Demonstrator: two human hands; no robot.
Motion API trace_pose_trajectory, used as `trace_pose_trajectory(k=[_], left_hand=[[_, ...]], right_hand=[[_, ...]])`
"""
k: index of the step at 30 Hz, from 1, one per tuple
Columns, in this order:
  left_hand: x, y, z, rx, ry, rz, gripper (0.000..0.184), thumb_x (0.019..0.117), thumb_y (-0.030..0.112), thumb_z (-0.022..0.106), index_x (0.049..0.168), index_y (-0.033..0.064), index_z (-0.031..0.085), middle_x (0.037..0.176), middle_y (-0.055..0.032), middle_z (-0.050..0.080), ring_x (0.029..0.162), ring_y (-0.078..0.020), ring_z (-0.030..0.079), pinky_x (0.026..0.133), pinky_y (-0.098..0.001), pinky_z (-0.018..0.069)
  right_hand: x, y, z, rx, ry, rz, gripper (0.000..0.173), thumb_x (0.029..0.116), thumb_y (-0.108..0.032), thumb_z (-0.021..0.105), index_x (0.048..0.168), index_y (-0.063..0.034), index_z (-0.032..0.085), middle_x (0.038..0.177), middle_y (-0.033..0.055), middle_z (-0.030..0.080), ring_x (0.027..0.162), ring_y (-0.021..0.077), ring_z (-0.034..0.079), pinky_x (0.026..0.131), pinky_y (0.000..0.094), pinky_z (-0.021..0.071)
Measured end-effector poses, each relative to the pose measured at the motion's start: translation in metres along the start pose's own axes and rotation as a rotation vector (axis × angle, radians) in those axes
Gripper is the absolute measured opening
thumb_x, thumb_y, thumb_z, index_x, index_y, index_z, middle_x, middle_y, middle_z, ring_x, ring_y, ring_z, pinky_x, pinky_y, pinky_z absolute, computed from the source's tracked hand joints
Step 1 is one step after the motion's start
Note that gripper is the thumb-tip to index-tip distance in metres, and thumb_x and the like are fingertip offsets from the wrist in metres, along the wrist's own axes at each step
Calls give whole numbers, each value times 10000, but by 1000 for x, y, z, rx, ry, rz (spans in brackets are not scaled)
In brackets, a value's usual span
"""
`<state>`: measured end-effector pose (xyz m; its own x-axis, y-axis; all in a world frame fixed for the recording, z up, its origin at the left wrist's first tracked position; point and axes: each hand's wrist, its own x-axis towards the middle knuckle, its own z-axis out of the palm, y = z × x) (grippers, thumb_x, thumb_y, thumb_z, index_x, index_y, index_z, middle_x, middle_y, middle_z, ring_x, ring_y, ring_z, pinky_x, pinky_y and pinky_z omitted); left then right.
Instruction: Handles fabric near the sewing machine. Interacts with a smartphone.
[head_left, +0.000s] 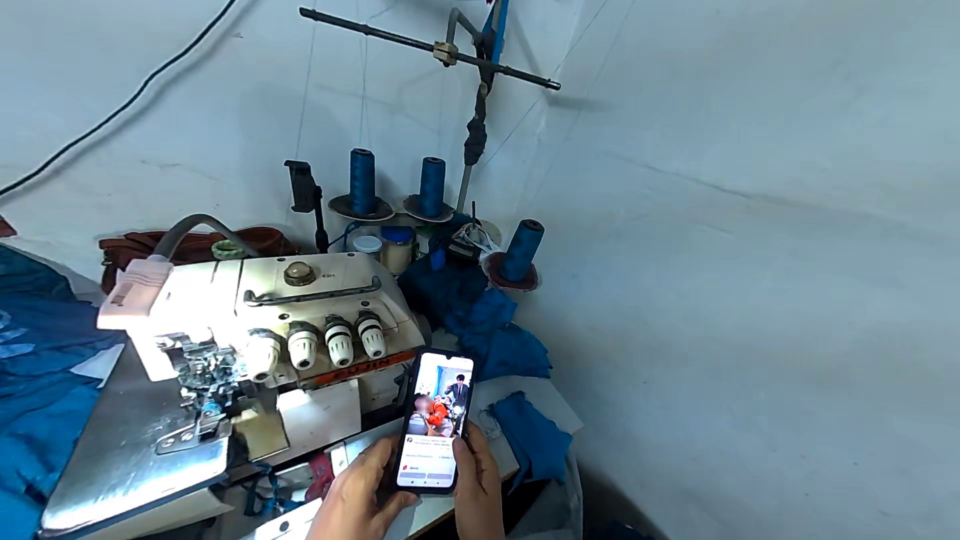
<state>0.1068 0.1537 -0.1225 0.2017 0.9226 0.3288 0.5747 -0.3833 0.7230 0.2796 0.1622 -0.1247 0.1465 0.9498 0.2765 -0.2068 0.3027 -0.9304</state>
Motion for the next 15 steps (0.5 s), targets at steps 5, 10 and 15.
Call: trace_pose_trajectory(k=[5, 10, 15], left_hand=[[0, 1, -1, -4, -5, -8, 545, 819, 284, 806, 1258, 17, 626, 1070, -107, 716, 969, -235, 705, 894, -445, 579], [0, 0, 0, -3, -10, -11, 548, 820, 289, 805, 1263, 22, 624, 1073, -107, 714, 977, -241, 704, 895, -458, 576], [1, -1, 1, -12, -10, -14, 554, 817, 284, 807, 1269, 22, 624, 1078, -103, 716, 979, -239, 705, 902, -456, 576]], right_hand=[[0, -1, -2, 51, -65, 16, 441, 978, 44, 444, 1403, 160, 421, 1245, 183, 665, 1093, 118, 686, 970, 271, 564], [0, -3, -3, 68, -93, 29, 499, 933, 81, 490, 1414, 165, 390, 1240, 187, 668, 1085, 129, 692, 943, 283, 579], [-1, -4, -3, 47, -95, 29, 508, 928, 84, 490, 1415, 174, 379, 1243, 182, 667, 1082, 111, 691, 941, 269, 577]])
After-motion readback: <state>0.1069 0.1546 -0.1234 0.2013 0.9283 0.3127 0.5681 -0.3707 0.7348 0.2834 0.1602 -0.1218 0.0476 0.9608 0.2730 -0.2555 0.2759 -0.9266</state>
